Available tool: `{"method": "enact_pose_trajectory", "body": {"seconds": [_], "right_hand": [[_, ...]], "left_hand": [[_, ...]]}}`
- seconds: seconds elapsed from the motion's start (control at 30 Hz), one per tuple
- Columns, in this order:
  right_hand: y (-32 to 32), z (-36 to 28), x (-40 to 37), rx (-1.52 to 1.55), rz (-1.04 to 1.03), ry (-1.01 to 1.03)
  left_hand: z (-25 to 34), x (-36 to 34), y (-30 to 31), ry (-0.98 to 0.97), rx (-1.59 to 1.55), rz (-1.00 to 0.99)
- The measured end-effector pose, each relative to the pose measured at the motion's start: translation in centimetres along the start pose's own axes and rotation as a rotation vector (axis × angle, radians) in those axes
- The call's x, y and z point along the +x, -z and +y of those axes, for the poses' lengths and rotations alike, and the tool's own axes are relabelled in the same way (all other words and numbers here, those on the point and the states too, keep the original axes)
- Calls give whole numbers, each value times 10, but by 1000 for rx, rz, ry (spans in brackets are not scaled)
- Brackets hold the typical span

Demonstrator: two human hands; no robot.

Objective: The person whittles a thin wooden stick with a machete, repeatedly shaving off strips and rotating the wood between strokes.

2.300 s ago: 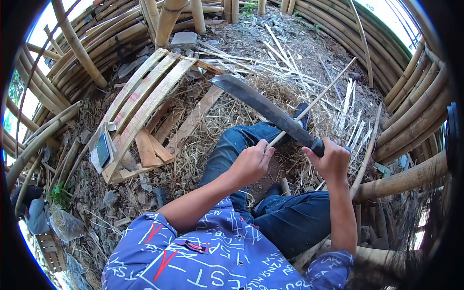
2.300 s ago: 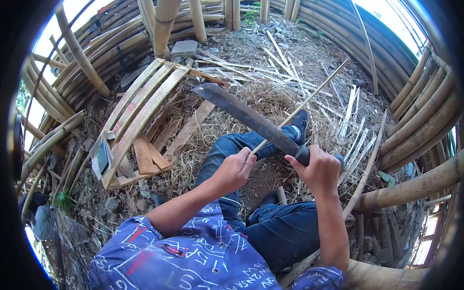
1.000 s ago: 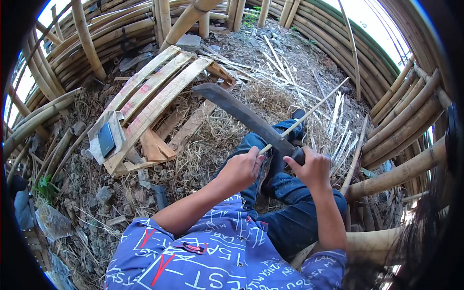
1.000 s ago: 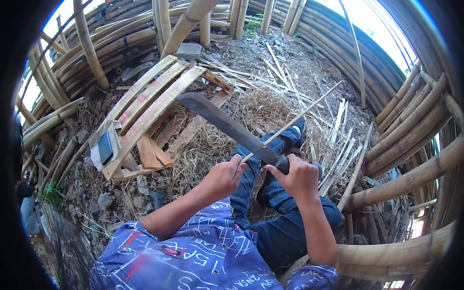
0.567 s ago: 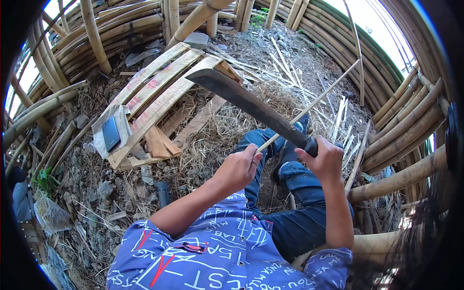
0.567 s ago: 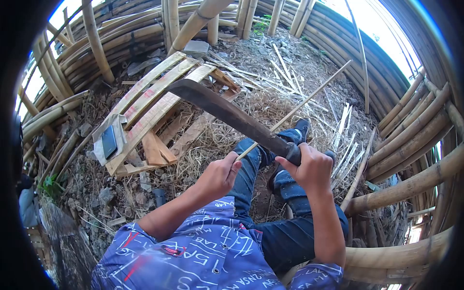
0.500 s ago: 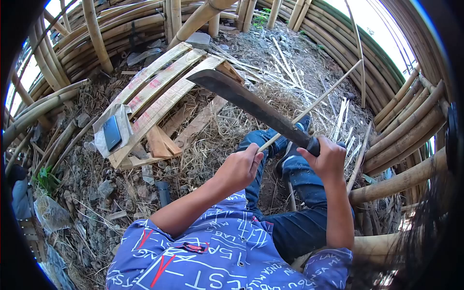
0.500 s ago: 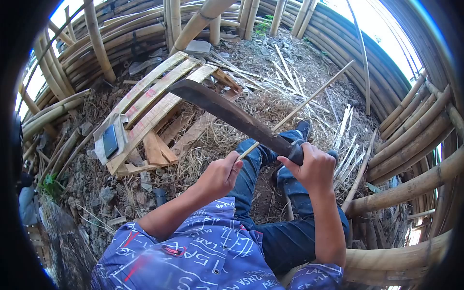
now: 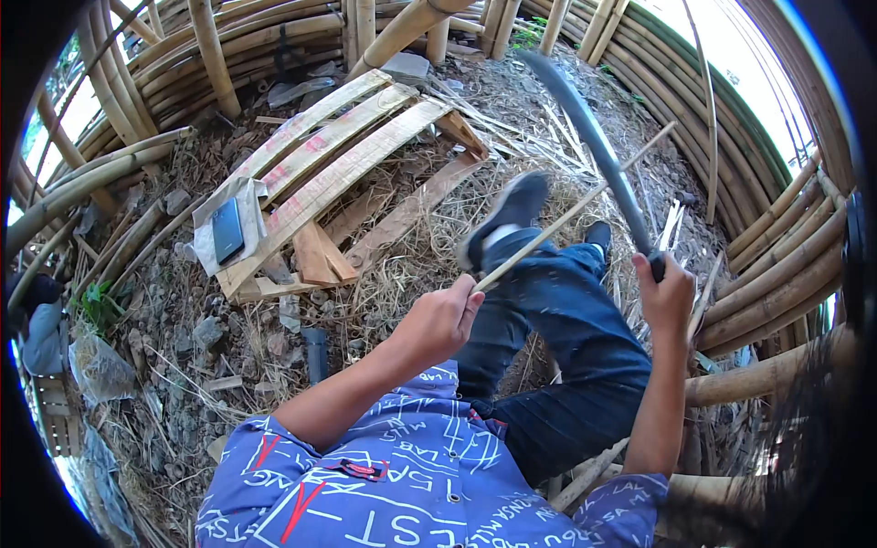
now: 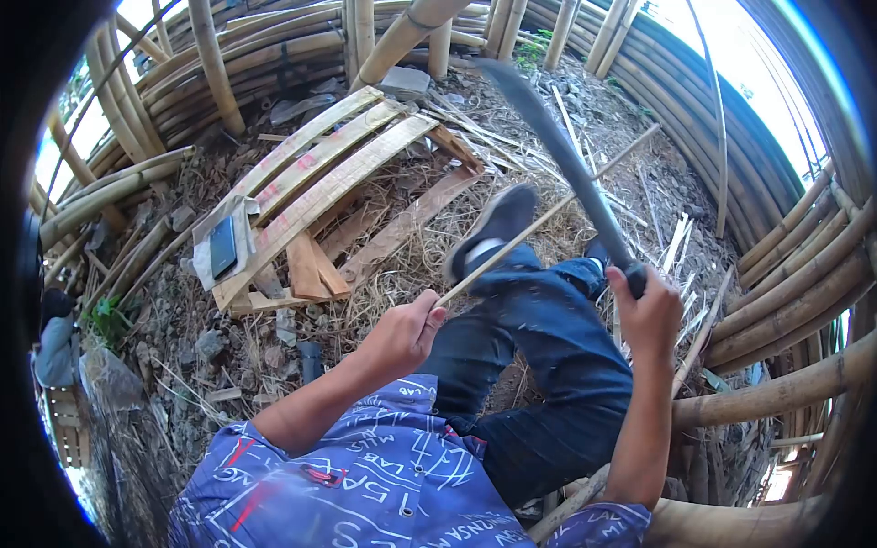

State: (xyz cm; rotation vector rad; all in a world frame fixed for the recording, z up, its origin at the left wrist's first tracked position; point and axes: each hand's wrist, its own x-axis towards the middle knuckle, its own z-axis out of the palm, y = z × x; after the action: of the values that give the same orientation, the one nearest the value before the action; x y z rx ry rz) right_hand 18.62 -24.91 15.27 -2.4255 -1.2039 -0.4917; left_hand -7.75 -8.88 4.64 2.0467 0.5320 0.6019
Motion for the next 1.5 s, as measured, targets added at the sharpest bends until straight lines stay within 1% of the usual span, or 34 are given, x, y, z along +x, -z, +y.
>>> {"method": "enact_pose_trajectory", "body": {"seconds": [0.03,0.07,0.1,0.13,0.17,0.2,0.27,0.33,0.4,0.53,0.57,0.63,0.77,0.93,1.0,1.07,1.1,1.23,1.3,1.4,1.43,1.5], "right_hand": [[-3,-7,-2,55,-74,-10],[-8,-16,-5,40,-72,53],[-14,-23,-10,60,-122,55],[-20,-35,-16,55,-83,140],[-22,-45,-23,18,-122,184],[-29,-53,-31,50,-125,218],[-46,-64,-44,85,-141,265],[-58,-69,-50,141,-127,242],[-68,-65,-51,182,-131,210],[-85,-56,-47,278,-171,143],[-89,-54,-45,283,-181,148],[-97,-48,-42,238,-200,144],[-116,-34,-38,204,-232,138],[-131,-14,-37,250,-220,81],[-133,-7,-36,259,-224,71],[-133,-3,-33,268,-223,73],[-133,-2,-32,269,-227,73],[-137,1,-34,289,-228,76],[-141,2,-35,304,-218,75],[-145,2,-37,338,-214,69],[-145,1,-37,349,-221,68],[-144,-1,-38,354,-229,67]], "left_hand": [[1,1,0,-1,9,-2],[3,2,1,1,10,17],[4,3,1,4,10,36],[5,5,1,0,17,35],[6,7,1,29,11,16],[7,10,2,59,5,-3],[-1,14,-4,48,15,-16],[-5,18,-8,33,22,-33],[-7,24,-11,85,34,-44],[-20,36,-25,29,-31,-29],[-21,38,-26,40,-31,-25],[-24,43,-30,132,-69,-75],[-47,54,-47,166,-115,-84],[-62,70,-67,204,-274,-156],[-61,74,-73,196,-292,-138],[-59,78,-75,174,-203,-114],[-59,79,-78,161,-199,-70],[-60,79,-83,160,-212,-72],[-62,77,-86,192,-249,-58],[-63,76,-84,216,-221,-68],[-63,76,-83,176,-206,-43],[-62,75,-80,177,-200,-34]]}}
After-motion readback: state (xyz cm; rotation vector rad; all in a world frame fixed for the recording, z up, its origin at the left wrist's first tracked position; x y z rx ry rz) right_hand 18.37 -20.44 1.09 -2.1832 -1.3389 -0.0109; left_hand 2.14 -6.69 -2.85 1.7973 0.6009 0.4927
